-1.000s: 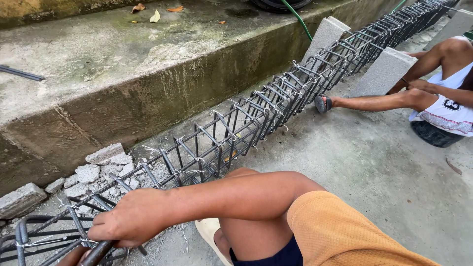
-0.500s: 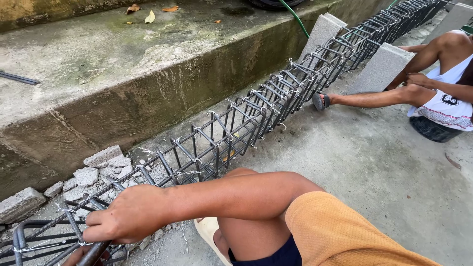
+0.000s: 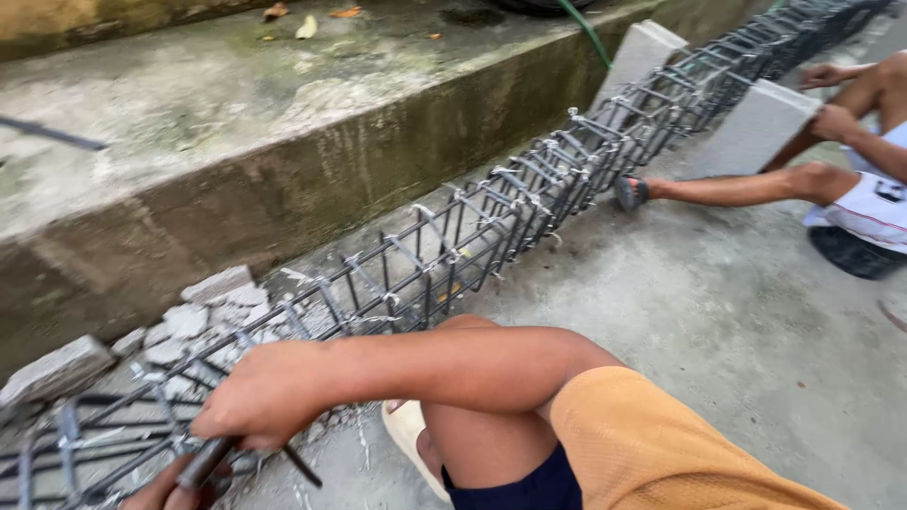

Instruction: Tying steel rebar together using wire and a manual twisting tool

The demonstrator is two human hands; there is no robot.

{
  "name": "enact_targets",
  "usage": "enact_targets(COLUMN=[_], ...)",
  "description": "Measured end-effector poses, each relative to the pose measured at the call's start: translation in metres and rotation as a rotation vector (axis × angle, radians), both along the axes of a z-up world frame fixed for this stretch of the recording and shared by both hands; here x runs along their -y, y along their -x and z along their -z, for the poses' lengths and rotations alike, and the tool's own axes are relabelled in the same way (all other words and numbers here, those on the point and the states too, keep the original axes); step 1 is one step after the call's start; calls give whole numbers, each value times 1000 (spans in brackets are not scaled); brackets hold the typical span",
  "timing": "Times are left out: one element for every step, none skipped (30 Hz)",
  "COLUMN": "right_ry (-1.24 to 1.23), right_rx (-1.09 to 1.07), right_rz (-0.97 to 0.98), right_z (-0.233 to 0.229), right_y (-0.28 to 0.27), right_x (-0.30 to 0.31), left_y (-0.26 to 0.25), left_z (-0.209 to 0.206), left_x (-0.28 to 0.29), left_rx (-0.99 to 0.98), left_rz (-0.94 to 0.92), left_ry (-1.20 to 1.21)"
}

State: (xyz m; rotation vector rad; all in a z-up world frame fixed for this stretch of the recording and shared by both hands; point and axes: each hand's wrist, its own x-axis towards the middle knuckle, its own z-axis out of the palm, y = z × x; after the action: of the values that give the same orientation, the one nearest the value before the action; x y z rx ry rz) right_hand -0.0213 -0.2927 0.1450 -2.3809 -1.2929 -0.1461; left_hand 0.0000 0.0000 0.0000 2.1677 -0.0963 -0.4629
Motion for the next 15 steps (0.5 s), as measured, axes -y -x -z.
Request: enact_targets(right_ry=[17,39,35,64,92,81,40,0,-9,113,239,240,255,270,273], right_rx=[35,73,72,98,126,125,167,210,211,112,18,25,-11,-57,-61], right_rz=[31,50,13,57,100,52,89,125,77,94,110,74,112,152,118], right_z=[-3,-4,-9,-14,-19,-21,-23,-24,-26,-30,-33,-32,-31,-26,-32], right_y=[-1,-4,-4,-5,-7,-7,-8,-10,-12,-16,-23,-26,-29,-30,-31], right_x=[1,-1,4,6,7,11,14,17,20,25,29,27,27,30,31], left_y=[5,14,19,26,31,36,40,41,47,50,51,48,45,44,42], left_z=[-14,-26,-36,-45,-55,-70,-85,-98,-104,-109,-114,-111,-109,-103,-97], left_x=[13,26,36,42,48,57,66,75,78,82,85,85,85,87,91], left_rx=[-16,-29,-31,-100,-152,-142,-131,-118,-105,-12,72,79,70,49,45], left_rz=[-27,-67,-104,-93,-81,-129,-119,-108,-156,-57,39,3,33,65,31], left_ry=[-1,4,2,252,510,506,494,484,483,351,213,213,191,170,170])
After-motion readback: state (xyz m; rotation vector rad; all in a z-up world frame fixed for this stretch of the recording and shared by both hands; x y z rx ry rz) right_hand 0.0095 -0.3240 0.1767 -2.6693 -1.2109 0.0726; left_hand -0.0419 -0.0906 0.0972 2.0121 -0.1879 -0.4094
